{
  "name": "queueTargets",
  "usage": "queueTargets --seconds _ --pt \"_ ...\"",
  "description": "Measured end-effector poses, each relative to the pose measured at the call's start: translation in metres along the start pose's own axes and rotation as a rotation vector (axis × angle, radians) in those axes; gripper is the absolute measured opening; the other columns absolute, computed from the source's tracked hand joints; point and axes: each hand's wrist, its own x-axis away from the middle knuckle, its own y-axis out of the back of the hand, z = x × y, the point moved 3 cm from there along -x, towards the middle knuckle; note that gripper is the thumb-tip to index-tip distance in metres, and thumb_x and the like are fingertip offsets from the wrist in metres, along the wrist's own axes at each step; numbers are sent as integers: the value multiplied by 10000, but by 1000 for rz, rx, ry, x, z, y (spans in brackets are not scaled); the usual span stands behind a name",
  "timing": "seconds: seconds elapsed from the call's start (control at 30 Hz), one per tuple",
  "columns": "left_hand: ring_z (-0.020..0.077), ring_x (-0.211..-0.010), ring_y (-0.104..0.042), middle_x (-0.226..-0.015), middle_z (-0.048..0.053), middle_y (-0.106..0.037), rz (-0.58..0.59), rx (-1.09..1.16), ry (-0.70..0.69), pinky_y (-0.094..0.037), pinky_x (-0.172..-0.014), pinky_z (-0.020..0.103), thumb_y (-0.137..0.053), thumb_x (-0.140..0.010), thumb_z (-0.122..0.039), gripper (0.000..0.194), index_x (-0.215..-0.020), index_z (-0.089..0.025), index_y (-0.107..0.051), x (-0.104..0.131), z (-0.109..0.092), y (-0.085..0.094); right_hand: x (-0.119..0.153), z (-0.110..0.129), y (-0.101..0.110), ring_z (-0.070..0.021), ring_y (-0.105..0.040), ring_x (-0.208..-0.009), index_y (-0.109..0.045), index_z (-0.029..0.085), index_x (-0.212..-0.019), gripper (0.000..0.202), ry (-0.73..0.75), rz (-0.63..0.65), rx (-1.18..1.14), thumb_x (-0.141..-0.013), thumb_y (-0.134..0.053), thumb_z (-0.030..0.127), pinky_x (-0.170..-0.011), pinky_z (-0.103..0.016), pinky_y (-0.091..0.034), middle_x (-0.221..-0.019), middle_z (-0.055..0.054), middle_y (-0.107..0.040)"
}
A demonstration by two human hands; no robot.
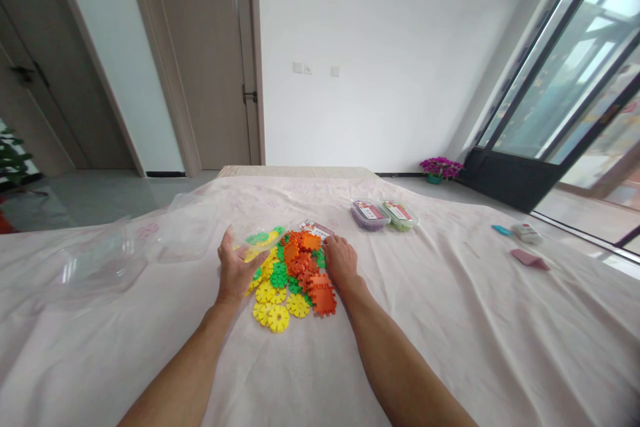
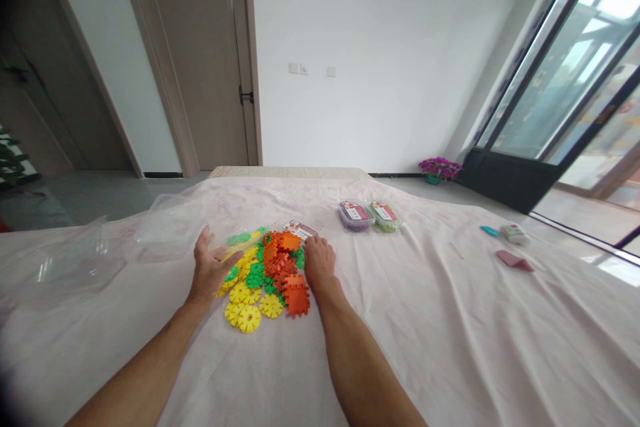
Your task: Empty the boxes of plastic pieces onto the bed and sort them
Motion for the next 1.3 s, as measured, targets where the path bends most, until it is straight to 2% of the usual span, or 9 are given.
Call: queueTargets --seconds 0.17,0.3,0.4,0.53,0.7,0.83,1.03,1.2,1.3 --pt "292 -1190 -599 -1476 172 -375 5 37 84 -478 -1053 494 -766 -714 -591 1000 -1523 -244 -293 -2 -2 4 0 -4 -1 -192 -582 -1094 -621 215 -1127 293 -59 -45 -83 -1054 -343 268 -864 -278 -414 -1134 -80 -680" --pt "287 -1270 -545 -1441 163 -449 -54 3 127 -455 -1085 462 -559 -882 -617 735 -1470 -203 -406 -1 -13 8 1 -5 -2 -222 -532 -1222 -576 229 -1298 339 -57 -3 -103 -985 -495 332 -945 -308 -405 -1330 -80 -619" --pt "250 -1127 -638 -1434 149 -482 -73 18 167 -522 -1006 416 -546 -906 -568 641 -1427 -202 -465 1 -21 9 1 -7 0 -241 -493 -1285 -581 276 -1319 391 -4 60 -69 -946 -564 393 -978 -339 -393 -1422 -54 -567" --pt "211 -960 -694 -1397 136 -534 -79 60 197 -567 -921 394 -583 -894 -496 546 -1353 -205 -534 2 -23 7 -2 -10 3 -218 -569 -1170 -652 263 -1189 253 43 78 -22 -986 -521 338 -917 -307 -402 -1242 -46 -678" --pt "209 -975 -688 -1374 132 -563 -87 25 182 -568 -921 380 -566 -900 -462 487 -1299 -183 -557 2 -19 7 -5 -12 2 -198 -607 -1052 -691 242 -1063 268 25 63 22 -1032 -443 338 -852 -288 -402 -1130 -58 -711" --pt "238 -1068 -667 -1340 133 -581 -96 27 175 -566 -935 390 -568 -898 -453 462 -1270 -178 -567 1 -19 8 -4 -16 2 -190 -587 -1048 -698 264 -1064 286 7 -30 0 -1043 -427 351 -844 -283 -390 -1131 -39 -706" --pt "264 -1132 -640 -1326 146 -588 -109 38 152 -563 -958 412 -580 -895 -432 449 -1251 -158 -579 1 -21 7 -4 -25 9 -198 -549 -1044 -699 253 -1102 339 -71 -254 -110 -1056 -384 372 -870 -280 -367 -1115 -46 -700" --pt "246 -1169 -622 -1359 121 -568 -103 132 168 -570 -956 396 -603 -881 -489 483 -1260 -191 -568 2 -15 6 -8 -42 11 -208 -564 -1040 -701 206 -1042 406 -220 -437 -337 -1047 -330 370 -911 -294 -390 -1085 -77 -697" --pt "247 -1161 -626 -1344 122 -579 -110 107 152 -564 -957 399 -606 -878 -492 475 -1247 -195 -576 2 -12 6 -11 -56 10 -210 -610 -982 -693 170 -1019 432 -298 -553 -519 -1019 -329 402 -897 -306 -434 -1060 -112 -700"
